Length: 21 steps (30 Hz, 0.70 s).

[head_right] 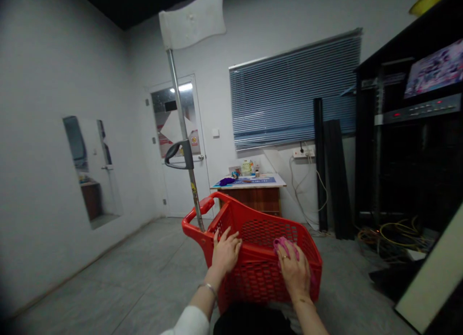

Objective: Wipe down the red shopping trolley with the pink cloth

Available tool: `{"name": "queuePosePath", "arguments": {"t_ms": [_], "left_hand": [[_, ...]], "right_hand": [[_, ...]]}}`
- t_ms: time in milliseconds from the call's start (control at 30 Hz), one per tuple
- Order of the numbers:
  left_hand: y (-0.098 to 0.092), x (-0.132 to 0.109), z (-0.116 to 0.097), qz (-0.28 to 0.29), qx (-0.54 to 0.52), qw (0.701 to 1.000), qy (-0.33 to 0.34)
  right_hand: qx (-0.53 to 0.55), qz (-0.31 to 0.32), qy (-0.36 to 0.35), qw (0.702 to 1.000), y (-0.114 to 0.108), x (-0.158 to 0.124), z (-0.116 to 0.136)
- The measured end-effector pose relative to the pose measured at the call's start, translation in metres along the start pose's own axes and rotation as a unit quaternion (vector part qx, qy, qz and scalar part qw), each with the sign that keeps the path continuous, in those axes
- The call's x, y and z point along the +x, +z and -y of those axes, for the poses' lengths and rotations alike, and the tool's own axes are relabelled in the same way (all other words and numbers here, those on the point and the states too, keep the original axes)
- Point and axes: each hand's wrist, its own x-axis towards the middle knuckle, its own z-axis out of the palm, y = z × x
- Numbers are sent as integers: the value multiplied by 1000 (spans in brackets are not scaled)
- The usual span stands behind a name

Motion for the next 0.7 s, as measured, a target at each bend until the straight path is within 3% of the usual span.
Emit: {"name": "queuePosePath", "arguments": {"t_ms": [100, 267, 367, 433, 600, 700], "left_hand": [[1, 0, -2, -6, 1, 1000, -3], [1, 1, -1, -5, 3, 1000, -7], [-3, 0, 0, 1, 0, 1000, -1], [-5, 0, 0, 7, -5, 1000, 1], [-3, 0, -1, 11, -8, 1000, -7], [2, 0, -3, 7, -2, 1000, -9]], "right_hand": [[11, -20, 16, 1000, 2, 2, 5], [49, -14, 5, 999, 6, 18, 68], [70, -3, 1, 998, 5, 22, 85], [67, 14, -14, 998, 3, 18, 73], [40, 22, -16, 999, 3, 2, 13], [48, -16, 8, 999, 5, 2, 6]]}}
